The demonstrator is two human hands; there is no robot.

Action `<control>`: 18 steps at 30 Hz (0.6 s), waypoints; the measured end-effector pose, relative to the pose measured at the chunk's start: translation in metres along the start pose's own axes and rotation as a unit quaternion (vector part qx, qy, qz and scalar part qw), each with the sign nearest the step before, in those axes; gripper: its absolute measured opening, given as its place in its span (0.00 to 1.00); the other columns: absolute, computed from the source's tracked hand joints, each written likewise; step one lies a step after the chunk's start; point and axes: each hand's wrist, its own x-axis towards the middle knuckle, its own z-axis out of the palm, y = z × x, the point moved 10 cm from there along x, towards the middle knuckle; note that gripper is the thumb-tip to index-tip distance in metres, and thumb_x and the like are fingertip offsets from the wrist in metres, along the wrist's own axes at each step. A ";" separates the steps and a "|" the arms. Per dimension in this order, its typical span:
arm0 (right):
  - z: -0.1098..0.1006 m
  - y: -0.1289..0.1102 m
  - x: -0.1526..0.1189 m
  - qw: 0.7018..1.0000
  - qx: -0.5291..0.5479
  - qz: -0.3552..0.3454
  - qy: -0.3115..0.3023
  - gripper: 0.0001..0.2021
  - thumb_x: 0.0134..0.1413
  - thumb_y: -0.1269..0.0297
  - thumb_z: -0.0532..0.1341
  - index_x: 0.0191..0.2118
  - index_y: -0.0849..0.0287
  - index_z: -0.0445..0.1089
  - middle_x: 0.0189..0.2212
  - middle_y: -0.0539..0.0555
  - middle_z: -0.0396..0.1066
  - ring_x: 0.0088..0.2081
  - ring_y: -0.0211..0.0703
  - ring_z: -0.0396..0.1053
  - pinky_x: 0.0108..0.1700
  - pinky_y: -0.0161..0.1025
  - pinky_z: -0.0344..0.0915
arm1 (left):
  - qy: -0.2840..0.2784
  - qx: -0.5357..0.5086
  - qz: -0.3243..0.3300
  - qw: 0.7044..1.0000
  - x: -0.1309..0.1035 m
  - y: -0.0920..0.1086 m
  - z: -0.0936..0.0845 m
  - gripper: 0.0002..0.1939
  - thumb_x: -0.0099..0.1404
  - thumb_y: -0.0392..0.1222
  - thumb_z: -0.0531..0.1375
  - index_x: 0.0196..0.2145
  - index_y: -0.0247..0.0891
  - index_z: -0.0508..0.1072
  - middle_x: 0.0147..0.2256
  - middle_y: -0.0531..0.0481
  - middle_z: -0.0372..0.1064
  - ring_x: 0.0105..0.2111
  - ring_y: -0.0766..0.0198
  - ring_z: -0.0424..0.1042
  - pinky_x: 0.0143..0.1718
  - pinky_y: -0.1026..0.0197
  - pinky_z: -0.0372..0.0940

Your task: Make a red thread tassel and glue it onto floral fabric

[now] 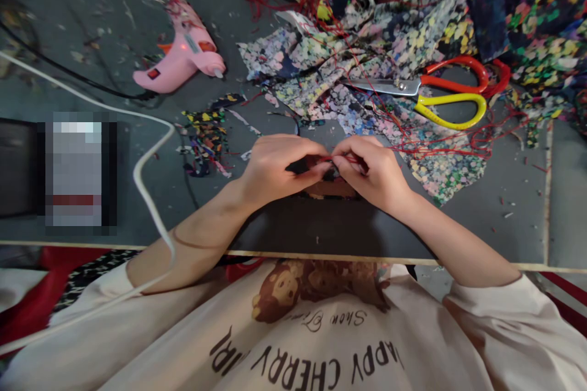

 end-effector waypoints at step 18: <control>-0.002 -0.001 0.000 1.000 -0.011 -0.008 0.009 0.05 0.58 0.69 0.58 0.33 0.58 0.70 0.24 0.49 0.67 0.31 0.37 0.66 0.37 0.36 0.63 | 0.006 0.002 -0.007 1.000 0.000 -0.002 -0.001 0.09 0.66 0.39 0.56 0.29 0.37 0.73 0.21 0.56 0.72 0.20 0.72 0.69 0.27 0.68 0.60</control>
